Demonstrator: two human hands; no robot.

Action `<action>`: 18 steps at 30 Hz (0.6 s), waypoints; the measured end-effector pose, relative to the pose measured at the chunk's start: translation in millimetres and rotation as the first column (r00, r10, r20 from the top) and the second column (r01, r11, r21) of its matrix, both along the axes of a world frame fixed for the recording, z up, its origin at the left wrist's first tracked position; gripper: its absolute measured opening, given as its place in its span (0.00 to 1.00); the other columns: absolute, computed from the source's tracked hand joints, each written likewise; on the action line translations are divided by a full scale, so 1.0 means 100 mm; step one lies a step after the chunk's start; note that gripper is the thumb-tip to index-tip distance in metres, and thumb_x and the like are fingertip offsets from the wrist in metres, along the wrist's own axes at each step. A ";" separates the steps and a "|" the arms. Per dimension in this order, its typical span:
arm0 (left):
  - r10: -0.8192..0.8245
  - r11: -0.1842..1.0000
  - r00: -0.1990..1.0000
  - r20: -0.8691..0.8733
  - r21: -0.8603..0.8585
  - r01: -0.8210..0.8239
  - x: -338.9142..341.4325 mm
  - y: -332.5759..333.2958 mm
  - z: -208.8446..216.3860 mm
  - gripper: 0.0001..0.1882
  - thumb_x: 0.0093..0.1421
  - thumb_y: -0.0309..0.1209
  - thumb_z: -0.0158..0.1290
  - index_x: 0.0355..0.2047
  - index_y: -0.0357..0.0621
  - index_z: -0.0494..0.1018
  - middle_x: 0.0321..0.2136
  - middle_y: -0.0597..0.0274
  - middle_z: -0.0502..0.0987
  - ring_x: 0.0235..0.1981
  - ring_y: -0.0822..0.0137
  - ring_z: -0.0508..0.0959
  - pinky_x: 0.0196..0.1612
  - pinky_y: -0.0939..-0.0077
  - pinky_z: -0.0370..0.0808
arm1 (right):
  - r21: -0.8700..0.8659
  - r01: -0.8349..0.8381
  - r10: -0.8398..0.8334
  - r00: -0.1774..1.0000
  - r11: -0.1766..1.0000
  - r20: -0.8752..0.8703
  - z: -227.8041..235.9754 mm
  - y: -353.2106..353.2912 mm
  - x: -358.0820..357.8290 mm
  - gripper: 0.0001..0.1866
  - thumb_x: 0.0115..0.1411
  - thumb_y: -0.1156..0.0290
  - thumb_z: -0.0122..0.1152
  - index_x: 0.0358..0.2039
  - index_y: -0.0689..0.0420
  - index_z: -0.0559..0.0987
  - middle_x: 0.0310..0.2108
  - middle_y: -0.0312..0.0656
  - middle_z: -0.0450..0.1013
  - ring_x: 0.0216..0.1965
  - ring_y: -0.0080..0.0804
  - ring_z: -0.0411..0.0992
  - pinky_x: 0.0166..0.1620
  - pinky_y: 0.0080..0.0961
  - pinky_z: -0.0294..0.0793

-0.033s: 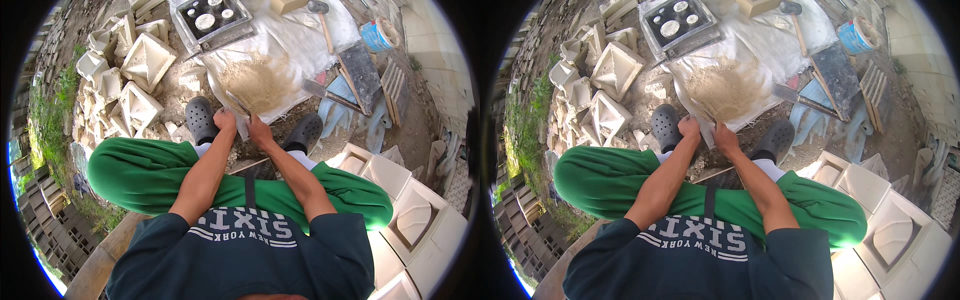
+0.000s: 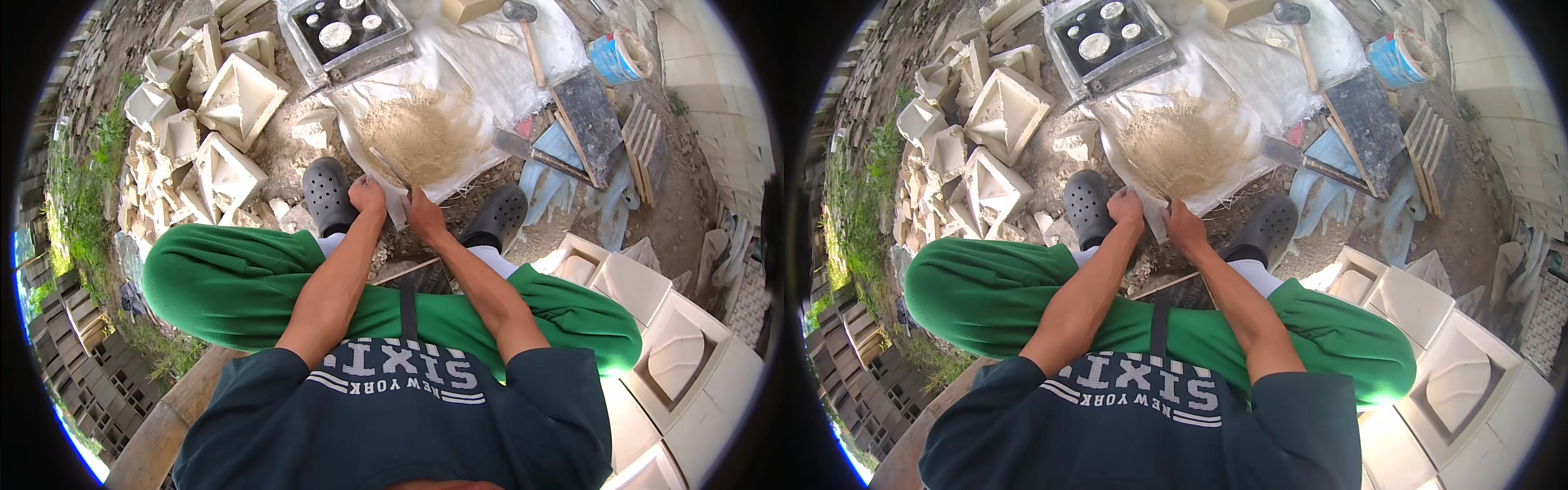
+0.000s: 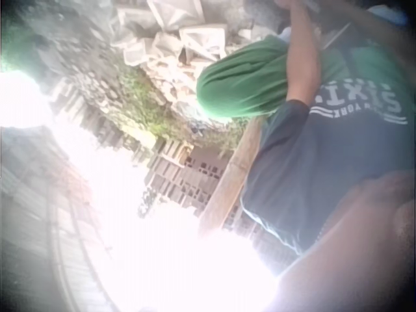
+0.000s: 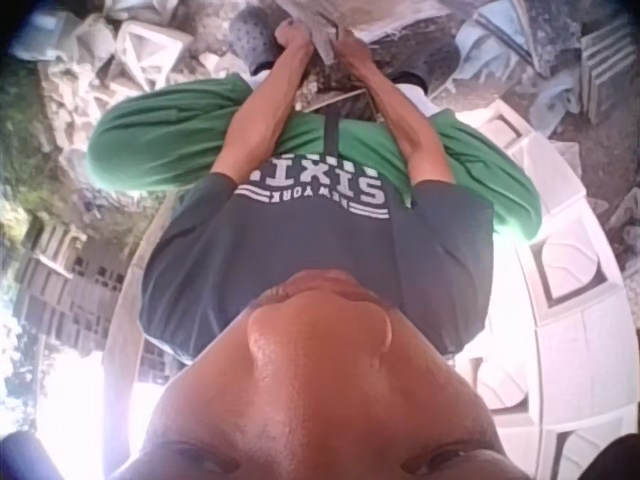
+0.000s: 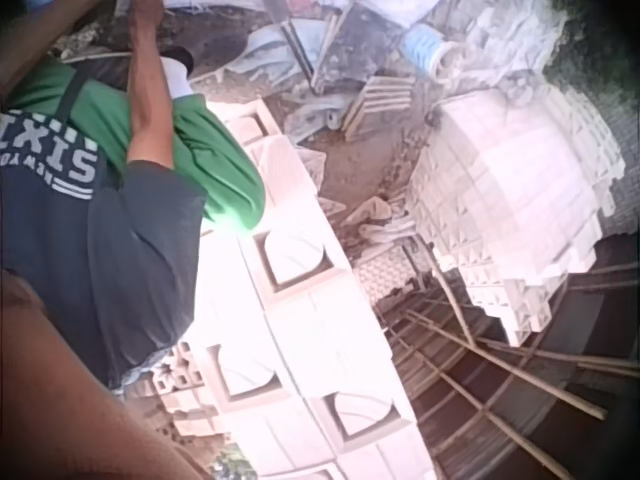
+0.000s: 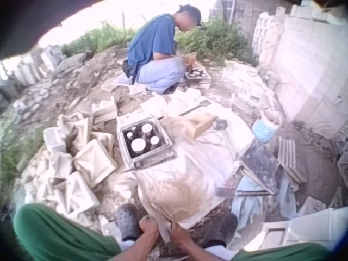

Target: The person uses a trowel to mix and flatten a pile of sand on a white sheet on the ground while sitting near a mold.

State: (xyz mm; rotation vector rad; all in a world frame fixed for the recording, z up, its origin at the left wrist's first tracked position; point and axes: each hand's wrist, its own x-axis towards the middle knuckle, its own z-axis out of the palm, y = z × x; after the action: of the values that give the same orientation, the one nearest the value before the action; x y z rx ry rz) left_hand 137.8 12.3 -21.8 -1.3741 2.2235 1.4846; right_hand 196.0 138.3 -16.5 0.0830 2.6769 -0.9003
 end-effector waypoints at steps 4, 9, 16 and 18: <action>0.011 1.000 1.000 -0.008 0.014 -0.011 -0.01 0.02 0.03 0.17 0.57 0.30 0.53 0.44 0.32 0.77 0.39 0.46 0.80 0.40 0.58 0.81 0.45 0.67 0.75 | 0.024 -0.006 0.005 0.999 1.000 0.032 0.04 0.05 0.00 0.19 0.65 0.54 0.47 0.38 0.61 0.66 0.32 0.59 0.73 0.34 0.62 0.74 0.37 0.53 0.73; -0.007 0.999 1.000 -0.012 0.050 0.007 -0.03 0.03 0.00 0.18 0.56 0.31 0.54 0.45 0.32 0.76 0.39 0.47 0.80 0.40 0.59 0.80 0.45 0.68 0.74 | 0.035 0.140 -0.136 0.985 0.990 -0.107 0.03 0.13 -0.19 0.20 0.65 0.54 0.47 0.40 0.62 0.66 0.30 0.60 0.74 0.31 0.63 0.73 0.35 0.53 0.72; -0.075 0.993 0.996 0.057 0.100 0.069 -0.04 0.05 0.05 0.20 0.55 0.32 0.57 0.45 0.31 0.76 0.39 0.48 0.80 0.39 0.60 0.80 0.44 0.69 0.74 | 0.141 0.100 -0.090 0.993 0.985 -0.077 0.03 0.39 -0.44 0.21 0.66 0.53 0.45 0.38 0.62 0.66 0.30 0.58 0.74 0.30 0.60 0.74 0.34 0.51 0.74; -0.087 0.992 0.995 0.051 0.098 0.081 -0.02 0.04 0.01 0.20 0.55 0.32 0.57 0.45 0.31 0.76 0.38 0.48 0.80 0.39 0.60 0.80 0.43 0.69 0.74 | 0.196 0.075 -0.076 0.997 0.978 -0.002 0.02 0.45 -0.45 0.21 0.66 0.53 0.45 0.38 0.62 0.66 0.30 0.58 0.74 0.30 0.60 0.74 0.33 0.51 0.74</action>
State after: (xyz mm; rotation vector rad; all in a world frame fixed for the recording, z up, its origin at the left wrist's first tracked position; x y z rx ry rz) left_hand 135.3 16.2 -21.2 -1.2613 2.1197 1.4861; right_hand 151.3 182.9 -14.1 0.2319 2.7668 -0.6532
